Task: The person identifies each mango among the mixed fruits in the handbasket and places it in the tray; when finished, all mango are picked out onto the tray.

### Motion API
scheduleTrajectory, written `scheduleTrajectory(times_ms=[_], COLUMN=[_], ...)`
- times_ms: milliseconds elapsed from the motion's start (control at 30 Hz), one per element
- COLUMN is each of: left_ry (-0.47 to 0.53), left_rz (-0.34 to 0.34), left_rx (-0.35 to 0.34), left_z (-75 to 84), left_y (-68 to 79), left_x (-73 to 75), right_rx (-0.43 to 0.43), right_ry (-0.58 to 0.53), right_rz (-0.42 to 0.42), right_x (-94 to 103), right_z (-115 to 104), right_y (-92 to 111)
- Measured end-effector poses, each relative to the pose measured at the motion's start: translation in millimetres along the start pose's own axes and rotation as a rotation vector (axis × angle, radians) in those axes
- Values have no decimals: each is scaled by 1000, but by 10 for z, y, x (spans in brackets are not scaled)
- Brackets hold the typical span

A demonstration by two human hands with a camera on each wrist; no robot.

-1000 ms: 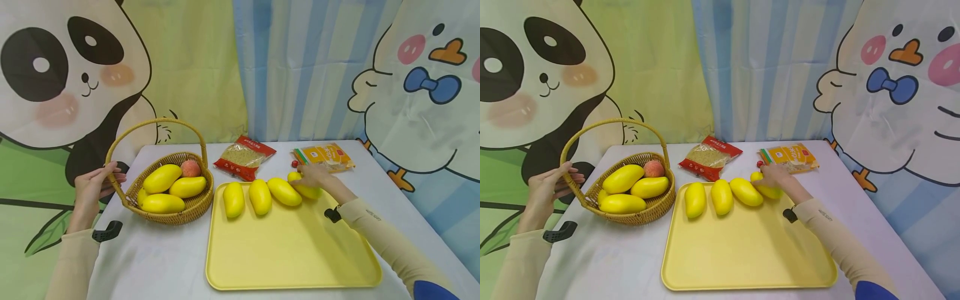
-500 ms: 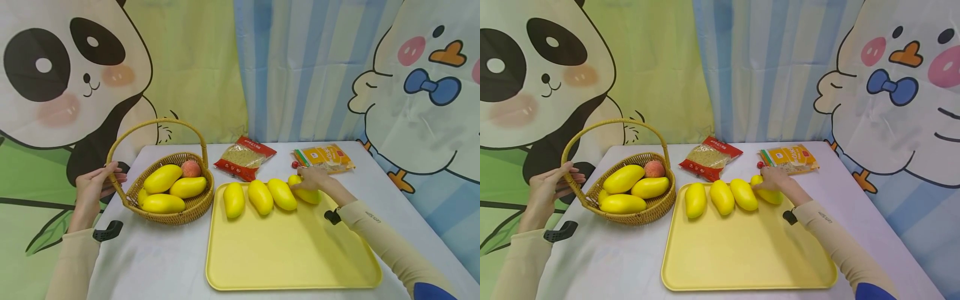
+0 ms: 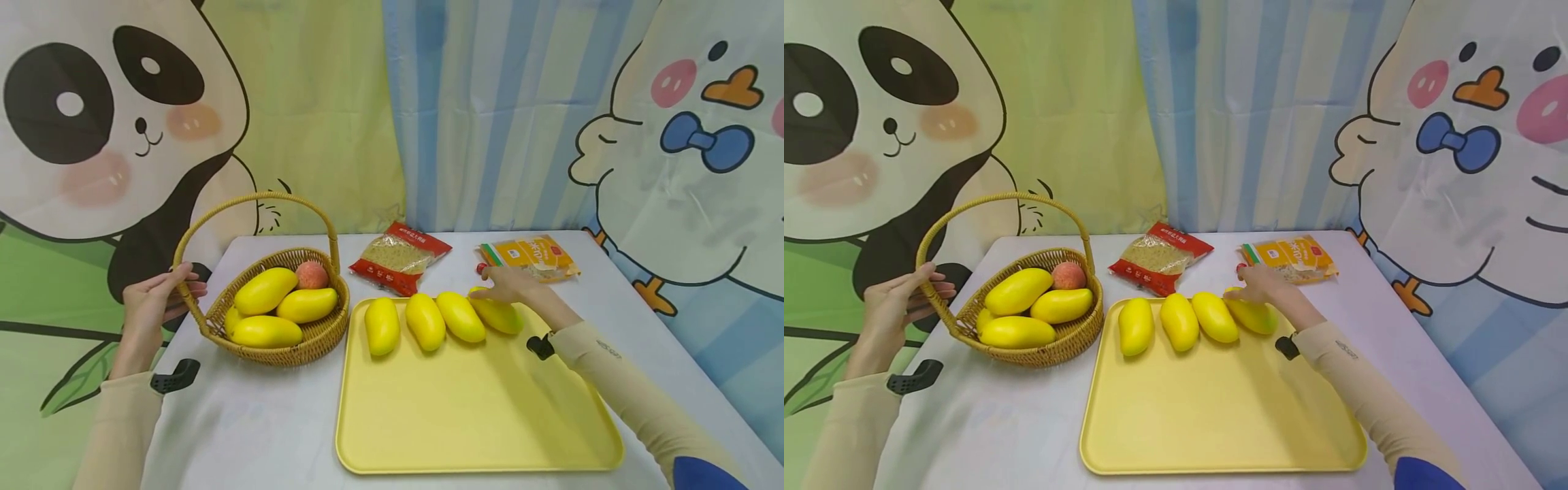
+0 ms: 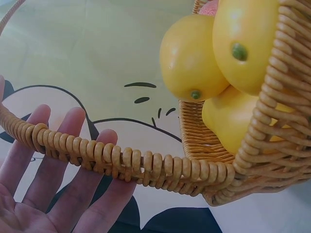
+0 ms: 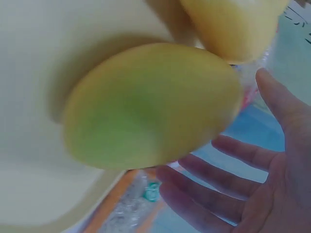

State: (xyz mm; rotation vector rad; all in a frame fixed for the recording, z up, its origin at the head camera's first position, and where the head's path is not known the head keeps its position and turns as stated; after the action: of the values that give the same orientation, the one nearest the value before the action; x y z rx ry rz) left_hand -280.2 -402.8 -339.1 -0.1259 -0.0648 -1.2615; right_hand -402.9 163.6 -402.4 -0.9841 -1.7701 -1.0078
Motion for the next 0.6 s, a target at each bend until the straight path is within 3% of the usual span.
scheduleTrajectory(times_ms=[133, 233, 600], left_ry=[-6, -15, -55], left_rz=[3, 6, 29], left_rx=[8, 21, 34], left_z=[1, -5, -35], left_y=[4, 8, -9], left_x=[7, 9, 28], right_rx=[61, 142, 398], right_ry=[-7, 1, -44], right_rz=[67, 92, 80], right_x=[178, 244, 149], right_z=[-284, -616, -2014], right_y=[-37, -81, -307])
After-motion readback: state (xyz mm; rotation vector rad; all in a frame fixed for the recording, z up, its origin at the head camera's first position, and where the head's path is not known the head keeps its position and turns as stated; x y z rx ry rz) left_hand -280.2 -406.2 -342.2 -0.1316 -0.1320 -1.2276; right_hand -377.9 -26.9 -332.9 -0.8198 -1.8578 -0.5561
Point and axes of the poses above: each hand's wrist, its own y-axis away from the middle knuckle, its own x-axis out of the back of the hand, z = x × y, the point moved 10 cm from there along -y, towards the middle knuckle, and after that the axes turned 8 degrees about -y, right-handed, at the moved point
